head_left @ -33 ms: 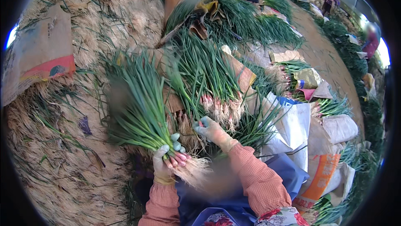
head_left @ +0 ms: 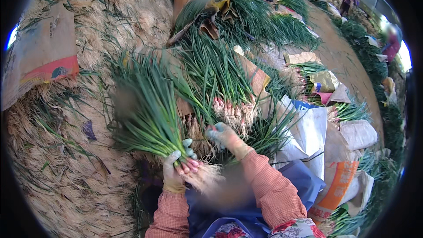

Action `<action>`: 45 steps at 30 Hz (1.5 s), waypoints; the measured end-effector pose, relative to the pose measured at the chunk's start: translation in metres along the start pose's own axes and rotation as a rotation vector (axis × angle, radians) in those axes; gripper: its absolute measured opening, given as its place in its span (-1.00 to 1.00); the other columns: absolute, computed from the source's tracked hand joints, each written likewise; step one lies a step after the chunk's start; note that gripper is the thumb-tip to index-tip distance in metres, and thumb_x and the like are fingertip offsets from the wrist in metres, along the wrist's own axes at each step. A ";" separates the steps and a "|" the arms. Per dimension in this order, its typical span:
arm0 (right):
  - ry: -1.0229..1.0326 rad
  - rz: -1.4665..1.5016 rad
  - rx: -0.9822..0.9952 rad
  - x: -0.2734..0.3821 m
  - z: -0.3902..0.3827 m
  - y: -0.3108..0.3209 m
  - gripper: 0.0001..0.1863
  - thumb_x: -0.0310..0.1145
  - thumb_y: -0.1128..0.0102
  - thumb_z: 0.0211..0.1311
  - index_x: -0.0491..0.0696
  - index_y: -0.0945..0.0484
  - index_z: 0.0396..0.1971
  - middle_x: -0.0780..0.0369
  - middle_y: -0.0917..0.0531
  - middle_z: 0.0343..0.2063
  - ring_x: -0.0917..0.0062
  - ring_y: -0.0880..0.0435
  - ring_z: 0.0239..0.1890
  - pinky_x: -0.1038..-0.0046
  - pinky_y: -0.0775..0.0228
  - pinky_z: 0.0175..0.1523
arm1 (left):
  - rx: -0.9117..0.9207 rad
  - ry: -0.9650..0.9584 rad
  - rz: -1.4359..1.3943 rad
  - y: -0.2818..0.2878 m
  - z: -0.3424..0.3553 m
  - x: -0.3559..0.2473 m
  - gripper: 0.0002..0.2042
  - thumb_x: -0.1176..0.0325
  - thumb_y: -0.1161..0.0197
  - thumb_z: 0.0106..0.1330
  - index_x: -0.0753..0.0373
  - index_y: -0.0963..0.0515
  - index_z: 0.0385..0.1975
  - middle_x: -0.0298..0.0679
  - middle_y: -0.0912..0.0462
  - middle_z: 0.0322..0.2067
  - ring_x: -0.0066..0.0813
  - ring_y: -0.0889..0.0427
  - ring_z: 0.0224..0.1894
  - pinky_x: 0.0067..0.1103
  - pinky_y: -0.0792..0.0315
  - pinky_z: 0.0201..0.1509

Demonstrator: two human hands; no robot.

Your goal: The person gathers green onions into bundles and ties them with rubber bands. They repeatedly pick up bunches, align the roots, and secure them before placing the finished bundles aside.

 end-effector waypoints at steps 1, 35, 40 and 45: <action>-0.214 0.115 0.031 0.003 -0.010 0.004 -0.67 -0.18 -0.26 0.19 -0.13 -0.49 -0.22 0.22 -0.62 -0.48 0.47 -0.60 -0.41 0.39 -0.46 -0.23 | -0.028 0.033 0.037 0.007 0.000 0.006 -0.51 0.31 -0.07 0.24 0.50 -0.32 0.11 0.04 -0.57 -0.12 -0.18 -0.63 -0.27 -0.33 -0.57 -0.09; -0.062 -0.217 0.251 0.078 0.004 -0.009 -0.53 -0.15 -0.20 0.18 -0.10 -0.49 0.03 0.31 -0.48 -0.61 0.52 -0.50 -0.57 0.43 -0.32 -0.50 | -0.221 0.252 0.046 0.036 -0.007 0.056 -0.56 0.25 -0.10 0.18 0.60 -0.43 -0.15 0.33 -0.56 -0.40 -0.22 -0.55 -0.65 -0.61 -0.45 -0.65; 0.550 -1.113 0.333 0.088 -0.023 -0.042 -0.77 -0.44 -0.11 0.13 -0.09 -0.49 -0.18 0.02 -0.61 -0.43 0.20 -0.66 -0.34 0.28 -0.52 -0.28 | -0.233 0.204 0.109 0.040 -0.004 0.052 -0.66 0.28 -0.08 0.18 0.54 -0.49 -0.31 0.21 -0.59 -0.54 -0.04 -0.59 -0.59 -0.33 -0.59 -0.41; 0.067 0.165 -0.430 0.065 0.042 0.033 -0.79 -0.43 -0.13 0.25 -0.14 -0.44 -0.14 0.22 -0.62 -0.41 0.44 -0.64 -0.41 0.41 -0.50 -0.32 | -0.175 0.222 -0.031 0.012 0.002 0.053 -0.66 0.27 -0.10 0.17 0.53 -0.50 -0.31 0.06 -0.58 -0.54 -0.11 -0.56 -0.58 -0.12 -0.54 -0.19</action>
Point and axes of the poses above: each hand's wrist, its own z-axis towards the middle knuckle, its own y-axis out of the back of the hand, x = y × z, the point moved 3 cm from there along z, towards the middle knuckle
